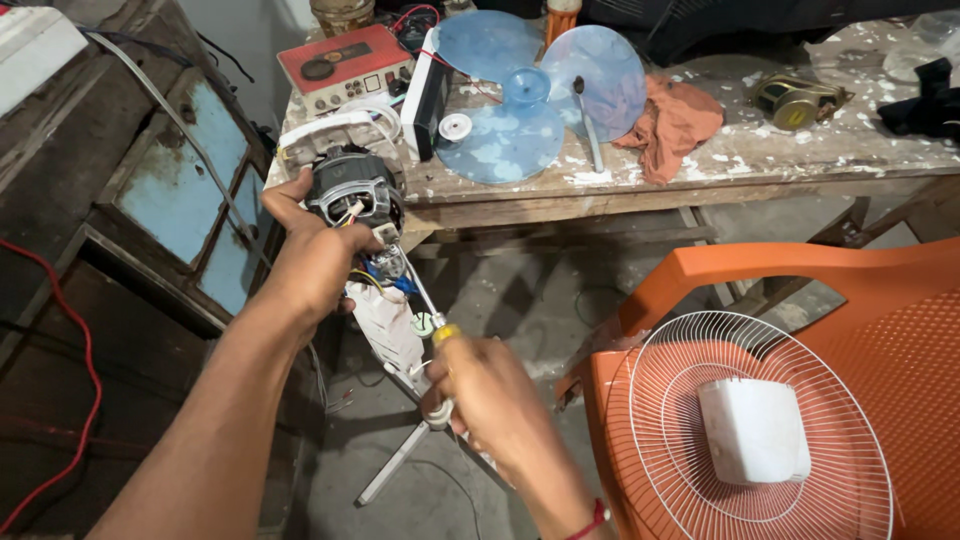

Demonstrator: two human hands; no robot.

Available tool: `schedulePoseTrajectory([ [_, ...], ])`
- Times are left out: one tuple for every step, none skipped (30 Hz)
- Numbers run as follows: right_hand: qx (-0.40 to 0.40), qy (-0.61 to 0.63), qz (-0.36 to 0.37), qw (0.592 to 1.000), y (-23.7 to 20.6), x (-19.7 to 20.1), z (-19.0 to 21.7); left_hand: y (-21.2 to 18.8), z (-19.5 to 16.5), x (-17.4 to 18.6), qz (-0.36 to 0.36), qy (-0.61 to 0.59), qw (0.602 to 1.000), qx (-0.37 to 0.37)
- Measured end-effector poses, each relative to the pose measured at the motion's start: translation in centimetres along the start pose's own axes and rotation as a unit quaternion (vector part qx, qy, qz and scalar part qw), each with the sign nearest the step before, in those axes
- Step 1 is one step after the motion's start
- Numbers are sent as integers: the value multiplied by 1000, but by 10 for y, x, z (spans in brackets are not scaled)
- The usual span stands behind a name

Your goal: The person uses a screwdriver to unscrew and disassemble the motor housing of a pedestal fan at a workbench, holding the fan head steady with one hand while removing screws and prying open the casing to access the motor and wiring.

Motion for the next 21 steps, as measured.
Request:
schedulePoseTrajectory([
  [-36,-11,20,999,2,1,1,0,0,1,0,6,1000,3],
  [-72,-22,38,996,2,4,1,0,0,1,0,11,1000,6],
  [-66,-25,46,996,3,5,3,0,-1,0,-4,14,1000,-5],
  [-60,-27,56,996,5,6,5,1,-1,1,-9,18,1000,-15],
  [-57,-28,65,996,4,6,5,0,-1,1,-13,23,999,-24],
  [-43,-22,53,997,3,7,6,0,1,0,-10,14,1000,-17],
  [-29,-17,42,999,4,7,7,1,2,1,-7,5,1000,-10],
  [-15,-10,32,999,4,7,8,2,3,2,-5,-2,1000,-2],
  [-14,-4,29,999,4,8,9,2,4,2,-10,-8,1000,-17],
  [-13,4,26,1000,4,8,9,3,4,1,-14,-13,999,-33],
  [-12,11,23,1000,4,7,8,4,6,2,-18,-17,999,-48],
  [-23,15,16,999,4,6,7,4,8,1,-13,-23,999,-36],
  [-33,18,9,999,5,5,5,5,9,1,-7,-29,999,-27],
  [-41,21,1,999,5,3,4,6,10,0,-2,-36,999,-18],
  [-36,4,2,999,4,1,2,6,11,0,-6,-31,999,-25],
  [-31,-12,3,999,4,-1,1,6,11,0,-9,-25,999,-32],
  [-27,-29,4,999,5,-1,0,5,12,0,-11,-20,999,-39],
  [-32,5,21,999,5,-2,0,6,12,1,-9,-21,999,-30],
  [-36,38,39,998,6,-1,1,6,12,1,-8,-22,1000,-21],
  [-41,70,57,995,6,0,3,5,12,1,-6,-23,1000,-12],
  [-27,61,53,996,5,0,4,5,11,2,-10,-20,1000,-19],
])
Point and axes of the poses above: each hand's wrist, its own y-axis towards the middle knuckle, its own x-axis out of the back of the hand, z = x × y, the point moved 2 cm from there along y, towards the middle knuckle, and after that the axes turned 14 degrees about y, right-handed, at the moved point
